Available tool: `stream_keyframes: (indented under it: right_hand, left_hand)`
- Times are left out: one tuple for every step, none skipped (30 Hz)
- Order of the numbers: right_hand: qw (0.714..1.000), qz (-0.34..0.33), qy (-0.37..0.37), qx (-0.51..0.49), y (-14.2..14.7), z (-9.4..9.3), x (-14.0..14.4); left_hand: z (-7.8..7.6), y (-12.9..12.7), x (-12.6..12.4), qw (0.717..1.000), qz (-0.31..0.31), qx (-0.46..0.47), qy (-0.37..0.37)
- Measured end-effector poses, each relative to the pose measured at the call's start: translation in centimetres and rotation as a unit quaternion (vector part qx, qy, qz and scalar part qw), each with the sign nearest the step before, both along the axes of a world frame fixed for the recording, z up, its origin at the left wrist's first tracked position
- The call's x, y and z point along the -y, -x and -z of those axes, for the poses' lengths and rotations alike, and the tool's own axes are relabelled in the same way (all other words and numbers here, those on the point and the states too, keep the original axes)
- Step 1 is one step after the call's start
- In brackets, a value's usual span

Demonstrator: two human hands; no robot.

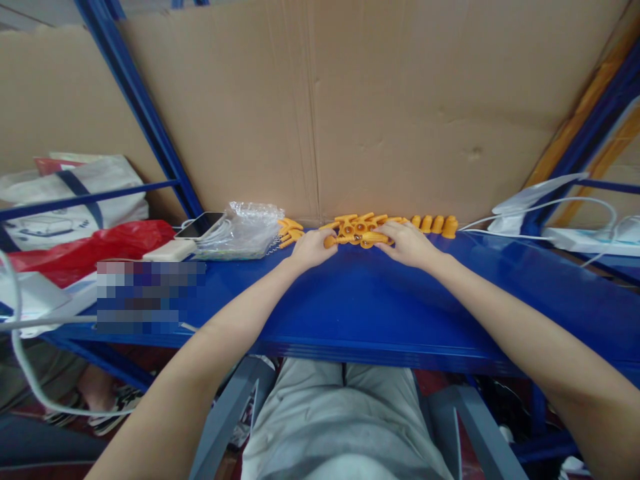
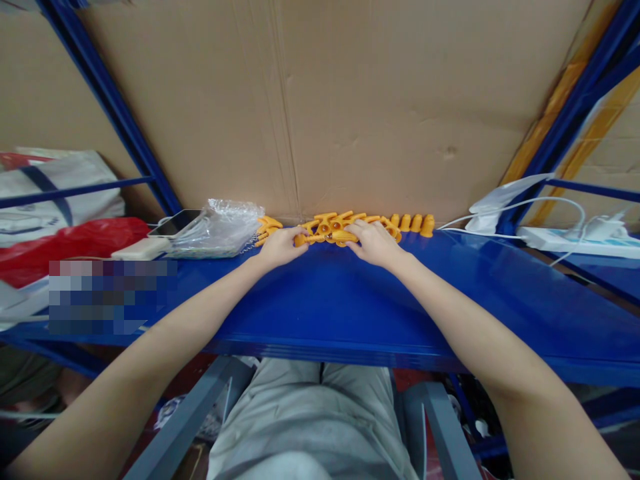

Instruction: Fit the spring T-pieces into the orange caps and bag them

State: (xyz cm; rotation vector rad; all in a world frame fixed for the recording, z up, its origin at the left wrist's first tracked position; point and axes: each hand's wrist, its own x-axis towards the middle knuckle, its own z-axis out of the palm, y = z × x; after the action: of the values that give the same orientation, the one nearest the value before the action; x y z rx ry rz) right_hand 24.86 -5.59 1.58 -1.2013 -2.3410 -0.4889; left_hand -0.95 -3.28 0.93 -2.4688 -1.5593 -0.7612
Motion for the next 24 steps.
stream_keyframes:
  right_hand:
    - [1.0,-0.01,-0.002,-0.006,0.2,0.0,0.1]
    - [1.0,-0.019,-0.004,-0.011,0.3,0.1,0.1]
    - [0.999,-0.028,-0.005,-0.015,0.4,0.2,0.1]
    - [0.999,-0.036,-0.005,-0.017,0.5,0.3,0.0]
    - [0.999,-0.043,-0.003,-0.019,0.6,0.4,0.0]
    - [0.999,-0.048,-0.001,-0.021,0.6,0.5,-0.1]
    - [0.998,-0.053,0.001,-0.025,0.7,0.6,-0.2]
    - [0.998,-0.059,0.004,-0.03,0.6,0.7,-0.3]
    - [0.997,-0.067,0.006,-0.037,0.6,0.8,-0.4]
    - [0.996,-0.075,0.007,-0.044,0.6,0.8,-0.5]
    - [0.995,-0.083,0.007,-0.051,0.5,0.9,-0.5]
    - [0.994,-0.09,0.007,-0.056,0.5,0.9,-0.6]
    - [0.993,-0.097,0.008,-0.061,0.4,0.8,-0.6]
    - [0.993,-0.102,0.009,-0.064,0.4,0.8,-0.6]
    - [0.992,-0.106,0.012,-0.065,0.4,0.8,-0.6]
    - [0.992,-0.108,0.015,-0.065,0.4,0.8,-0.6]
    - [0.992,-0.11,0.019,-0.064,0.4,0.8,-0.6]
    - [0.991,-0.111,0.022,-0.065,0.4,0.8,-0.6]
    - [0.991,-0.112,0.025,-0.065,0.4,0.8,-0.6]
    - [0.991,-0.112,0.027,-0.067,0.4,0.8,-0.6]
    - [0.991,-0.112,0.029,-0.068,0.4,0.9,-0.6]
    - [0.991,-0.111,0.03,-0.07,0.5,0.9,-0.6]
    - [0.991,-0.11,0.031,-0.073,0.5,1.0,-0.6]
    - [0.991,-0.11,0.032,-0.076,0.5,1.0,-0.7]
  left_hand:
    - [-0.1,-0.2,0.2,1.0,0.002,0.005,0.0]
    - [-0.2,-0.3,0.5,1.0,0.005,0.01,0.0]
    - [-0.2,-0.5,0.7,1.0,0.008,0.013,-0.001]
    - [-0.3,-0.6,0.8,1.0,0.011,0.014,-0.002]
    - [-0.3,-0.6,0.9,1.0,0.014,0.013,-0.004]
    - [-0.3,-0.7,1.0,1.0,0.015,0.012,-0.005]
    - [-0.3,-0.7,1.0,1.0,0.016,0.011,-0.005]
    - [-0.3,-0.6,0.9,1.0,0.017,0.013,-0.005]
    - [-0.2,-0.6,0.8,1.0,0.019,0.018,-0.003]
    - [-0.1,-0.5,0.7,0.999,0.022,0.027,0.001]
    - [-0.1,-0.5,0.6,0.999,0.028,0.038,0.008]
    - [0.0,-0.4,0.4,0.998,0.035,0.05,0.017]
    - [0.1,-0.4,0.3,0.997,0.043,0.062,0.03]
    - [0.2,-0.4,0.2,0.995,0.052,0.073,0.045]
    - [0.3,-0.3,0.0,0.993,0.06,0.082,0.061]
    - [0.4,-0.3,-0.1,0.991,0.068,0.09,0.077]
    - [0.4,-0.3,-0.1,0.989,0.073,0.096,0.089]
    - [0.5,-0.3,-0.2,0.987,0.077,0.1,0.097]
    - [0.5,-0.3,-0.2,0.987,0.081,0.101,0.101]
    - [0.5,-0.2,-0.3,0.987,0.083,0.099,0.1]
    - [0.5,-0.2,-0.3,0.987,0.084,0.095,0.097]
    - [0.5,-0.2,-0.2,0.989,0.082,0.089,0.089]
    - [0.5,-0.2,-0.2,0.991,0.078,0.08,0.077]
    - [0.5,-0.2,-0.1,0.993,0.071,0.069,0.061]
